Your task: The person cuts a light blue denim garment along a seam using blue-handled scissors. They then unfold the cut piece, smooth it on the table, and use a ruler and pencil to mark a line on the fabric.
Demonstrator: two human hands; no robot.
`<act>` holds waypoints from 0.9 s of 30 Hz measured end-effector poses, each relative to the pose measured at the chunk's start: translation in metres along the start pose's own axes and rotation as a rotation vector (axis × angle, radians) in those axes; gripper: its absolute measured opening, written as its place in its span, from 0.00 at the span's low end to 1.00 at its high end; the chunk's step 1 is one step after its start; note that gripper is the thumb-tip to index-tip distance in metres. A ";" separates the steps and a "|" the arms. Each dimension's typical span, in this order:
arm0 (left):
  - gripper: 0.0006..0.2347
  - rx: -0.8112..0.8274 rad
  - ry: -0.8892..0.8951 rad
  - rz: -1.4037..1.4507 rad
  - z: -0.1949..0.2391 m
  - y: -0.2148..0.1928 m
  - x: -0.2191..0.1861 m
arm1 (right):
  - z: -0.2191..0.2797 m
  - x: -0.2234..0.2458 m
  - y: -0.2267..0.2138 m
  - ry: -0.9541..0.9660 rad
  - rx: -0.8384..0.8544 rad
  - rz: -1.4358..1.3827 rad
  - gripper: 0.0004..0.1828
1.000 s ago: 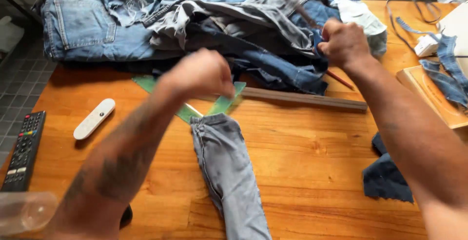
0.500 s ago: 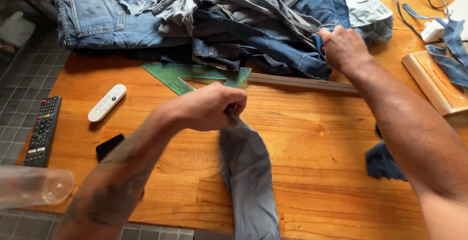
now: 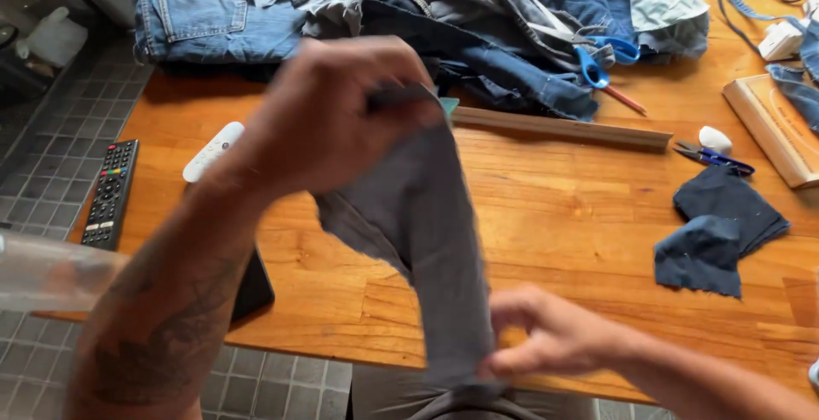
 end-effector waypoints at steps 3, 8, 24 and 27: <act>0.04 -0.045 -0.162 -0.055 0.018 -0.025 0.019 | 0.049 -0.010 0.004 0.106 0.004 -0.019 0.12; 0.05 -0.093 -0.413 -0.213 0.069 -0.038 0.050 | 0.152 -0.005 -0.037 0.441 -0.346 -0.478 0.39; 0.18 0.291 -1.153 -0.769 0.178 -0.004 0.172 | 0.235 -0.051 -0.149 0.910 -0.842 0.401 0.15; 0.16 0.268 -1.165 -0.832 0.183 0.016 0.167 | 0.219 -0.042 -0.133 1.106 -0.956 0.681 0.29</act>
Point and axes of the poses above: each hand's wrist, its own z-axis away from the middle knuckle, its own y-axis out of the palm, x = y × z, the point moved 2 cm from there along -z, towards the middle knuckle, and after that the axes turned 3 degrees about -y, right-handed, at the moved point
